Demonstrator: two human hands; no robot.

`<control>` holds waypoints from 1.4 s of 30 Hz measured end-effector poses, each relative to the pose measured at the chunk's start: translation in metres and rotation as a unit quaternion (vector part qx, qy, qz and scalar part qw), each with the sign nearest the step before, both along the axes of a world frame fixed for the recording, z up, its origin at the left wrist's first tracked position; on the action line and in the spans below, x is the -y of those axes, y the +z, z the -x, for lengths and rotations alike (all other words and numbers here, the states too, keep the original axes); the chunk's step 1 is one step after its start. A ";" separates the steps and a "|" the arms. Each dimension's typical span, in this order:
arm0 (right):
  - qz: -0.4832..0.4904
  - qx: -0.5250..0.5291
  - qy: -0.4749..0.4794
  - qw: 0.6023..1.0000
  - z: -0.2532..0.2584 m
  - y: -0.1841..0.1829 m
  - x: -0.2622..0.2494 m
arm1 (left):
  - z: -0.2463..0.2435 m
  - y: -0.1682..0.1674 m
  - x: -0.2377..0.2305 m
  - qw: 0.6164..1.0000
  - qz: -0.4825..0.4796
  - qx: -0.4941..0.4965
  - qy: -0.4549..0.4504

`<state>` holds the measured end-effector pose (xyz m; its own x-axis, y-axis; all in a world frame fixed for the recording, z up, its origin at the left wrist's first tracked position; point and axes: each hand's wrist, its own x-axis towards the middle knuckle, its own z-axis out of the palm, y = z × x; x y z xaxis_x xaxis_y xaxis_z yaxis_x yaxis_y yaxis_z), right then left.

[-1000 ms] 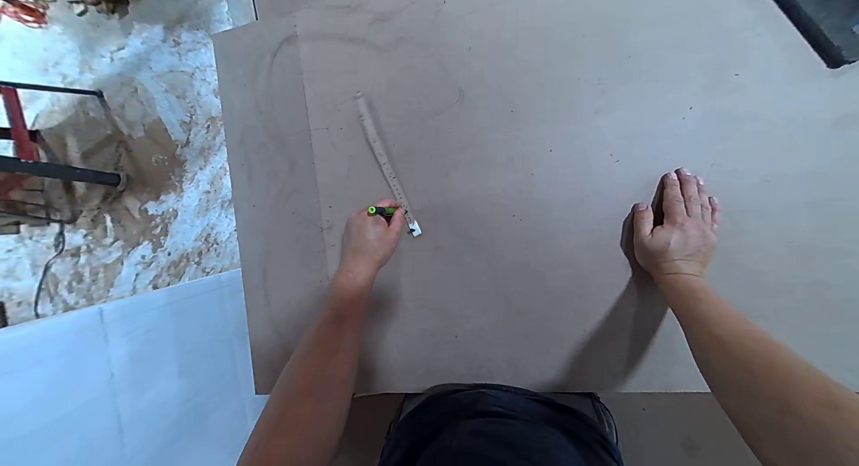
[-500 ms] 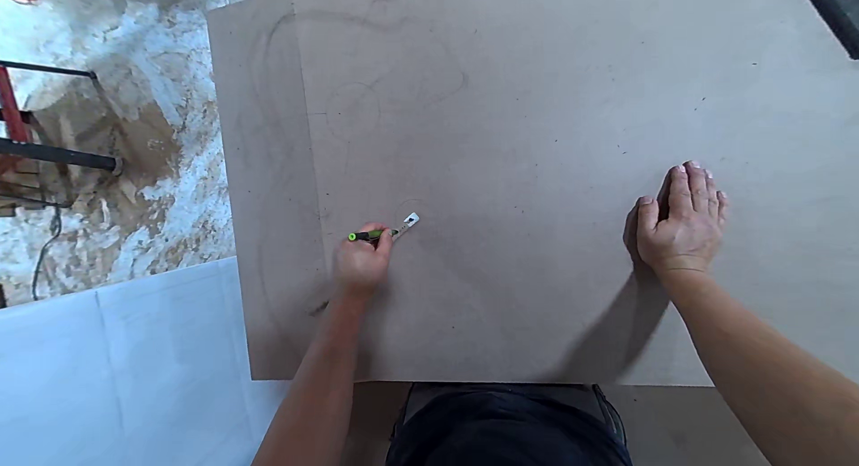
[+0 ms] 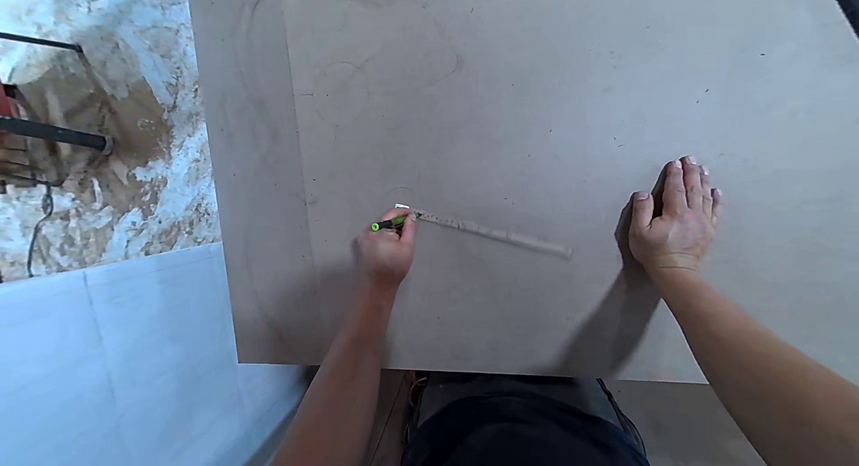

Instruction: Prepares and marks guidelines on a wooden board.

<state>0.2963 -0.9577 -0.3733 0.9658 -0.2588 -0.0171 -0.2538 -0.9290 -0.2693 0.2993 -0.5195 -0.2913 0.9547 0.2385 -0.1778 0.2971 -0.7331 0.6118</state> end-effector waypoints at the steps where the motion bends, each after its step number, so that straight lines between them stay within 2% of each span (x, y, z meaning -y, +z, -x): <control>1: -0.010 0.004 0.002 1.000 0.000 0.002 0.000 | -0.005 0.001 0.002 1.000 -0.010 -0.012 -0.002; 11: -0.021 0.014 -0.001 1.000 -0.001 0.001 -0.002 | -0.041 0.007 0.008 0.995 -0.072 -0.041 0.055; 17: -0.015 0.013 -0.002 1.000 -0.002 0.001 -0.002 | -0.050 0.009 -0.018 0.989 -0.065 -0.068 0.111; 21: -0.018 0.008 0.001 1.000 -0.002 0.003 -0.004 | -0.034 0.015 -0.037 0.983 -0.067 -0.103 0.136; 24: -0.020 0.001 0.000 1.000 -0.003 0.005 -0.004 | -0.009 0.016 -0.035 0.983 -0.062 -0.106 0.139; 30: -0.014 0.007 0.001 1.000 -0.001 0.003 -0.003 | 0.022 0.003 0.005 0.995 0.007 -0.001 0.096; 32: -0.015 0.002 0.002 1.000 -0.001 0.001 -0.001 | 0.016 -0.006 0.016 0.996 0.016 0.029 0.087; 36: -0.016 0.009 0.001 1.000 -0.001 -0.001 0.000 | -0.017 -0.002 0.018 0.997 -0.024 -0.016 0.070; 38: -0.017 0.007 0.001 1.000 -0.001 -0.001 0.000 | -0.035 0.000 0.012 0.995 -0.061 -0.025 0.071; 42: -0.017 0.008 0.000 1.000 -0.001 -0.001 0.000 | -0.054 0.010 -0.012 0.988 -0.063 -0.078 0.116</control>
